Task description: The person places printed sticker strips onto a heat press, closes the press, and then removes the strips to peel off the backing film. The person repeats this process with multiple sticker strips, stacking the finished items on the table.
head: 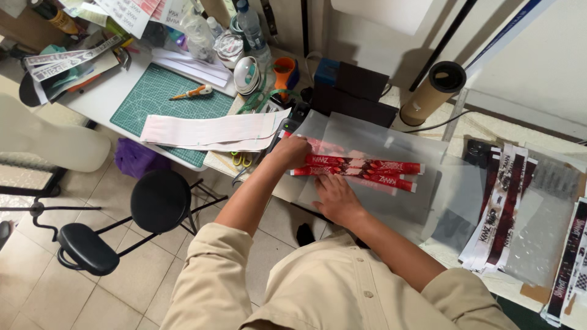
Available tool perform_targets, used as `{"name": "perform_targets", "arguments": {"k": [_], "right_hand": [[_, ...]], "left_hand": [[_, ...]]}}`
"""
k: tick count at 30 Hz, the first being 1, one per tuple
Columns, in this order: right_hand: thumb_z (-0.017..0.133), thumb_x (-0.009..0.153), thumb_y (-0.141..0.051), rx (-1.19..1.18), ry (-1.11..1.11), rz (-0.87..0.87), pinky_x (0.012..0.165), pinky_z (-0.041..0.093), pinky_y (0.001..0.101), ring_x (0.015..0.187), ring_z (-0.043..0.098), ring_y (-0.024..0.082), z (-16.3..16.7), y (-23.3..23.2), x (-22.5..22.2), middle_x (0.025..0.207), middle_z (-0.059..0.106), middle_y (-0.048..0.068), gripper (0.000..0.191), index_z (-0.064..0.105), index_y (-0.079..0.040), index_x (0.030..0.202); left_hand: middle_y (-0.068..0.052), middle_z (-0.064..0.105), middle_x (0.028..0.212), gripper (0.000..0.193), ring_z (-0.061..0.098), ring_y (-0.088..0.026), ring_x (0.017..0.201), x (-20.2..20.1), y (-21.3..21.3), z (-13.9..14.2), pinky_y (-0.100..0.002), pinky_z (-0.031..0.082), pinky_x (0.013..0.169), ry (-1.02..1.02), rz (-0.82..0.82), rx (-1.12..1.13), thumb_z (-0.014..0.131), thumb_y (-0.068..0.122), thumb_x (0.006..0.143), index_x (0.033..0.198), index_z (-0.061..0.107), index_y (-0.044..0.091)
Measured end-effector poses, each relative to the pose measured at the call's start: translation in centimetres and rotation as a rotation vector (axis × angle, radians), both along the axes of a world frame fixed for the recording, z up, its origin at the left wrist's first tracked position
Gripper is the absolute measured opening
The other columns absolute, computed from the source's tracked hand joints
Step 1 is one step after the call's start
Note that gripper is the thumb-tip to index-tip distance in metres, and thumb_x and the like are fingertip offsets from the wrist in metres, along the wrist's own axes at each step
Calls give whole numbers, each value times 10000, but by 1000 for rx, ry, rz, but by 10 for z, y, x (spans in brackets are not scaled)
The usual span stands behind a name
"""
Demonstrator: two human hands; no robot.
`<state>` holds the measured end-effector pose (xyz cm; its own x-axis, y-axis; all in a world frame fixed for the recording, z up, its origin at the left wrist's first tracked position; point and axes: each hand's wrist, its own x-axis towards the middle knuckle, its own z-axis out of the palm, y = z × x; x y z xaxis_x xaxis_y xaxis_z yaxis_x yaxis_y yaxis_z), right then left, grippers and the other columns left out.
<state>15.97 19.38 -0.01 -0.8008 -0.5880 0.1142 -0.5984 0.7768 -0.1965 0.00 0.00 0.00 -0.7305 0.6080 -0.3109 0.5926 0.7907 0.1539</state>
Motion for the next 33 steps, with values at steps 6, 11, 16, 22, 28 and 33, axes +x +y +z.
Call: {"name": "perform_targets", "arguments": {"k": [6,11,16,22,28,33], "right_hand": [[711,848,-471,58,93,-28,1102,308,509,1368,410,322,6,-2,5,1467,475,179,705,538,-4,1347],[698,856,-492,78,12,-49,1078,288,541,1370,383,312,8,-1,3,1453,470,169,784,479,6,1421],[688,873,-490,-90,32,-89,1058,299,548,1368,390,336,10,-5,7,1442,482,182,794,437,12,1434],[666,970,-206,-1570,-1041,-74,1185,348,556,1273,510,356,43,25,-26,1298,550,215,463,474,92,1266],[606,973,-241,-2531,-1160,91,1081,464,441,1059,647,282,98,100,-47,1158,678,162,499,580,36,1388],[597,1182,-295,-2388,-960,-459,981,541,365,1009,662,190,62,157,-44,1215,689,66,246,627,-94,1322]], "left_hand": [[-76,757,925,212,697,-307,969,1,-3,8,-525,513,809,27,17,91,741,173,730,933,793,140],[-131,745,783,171,745,-308,745,-22,11,64,-425,581,702,-268,47,311,690,210,889,969,795,101],[-150,717,868,301,676,-228,765,-6,58,149,-372,532,690,-297,-36,798,721,172,909,1196,733,82],[-32,708,960,261,655,-104,895,33,94,198,-291,571,815,-779,22,1281,649,176,1035,1221,665,-7],[-30,706,947,235,659,-100,863,37,51,169,-272,535,765,-910,169,1352,664,166,1034,1186,689,-11],[-43,744,928,239,676,-105,796,36,2,109,-275,559,736,-935,410,1117,686,143,970,1168,712,12]]}}
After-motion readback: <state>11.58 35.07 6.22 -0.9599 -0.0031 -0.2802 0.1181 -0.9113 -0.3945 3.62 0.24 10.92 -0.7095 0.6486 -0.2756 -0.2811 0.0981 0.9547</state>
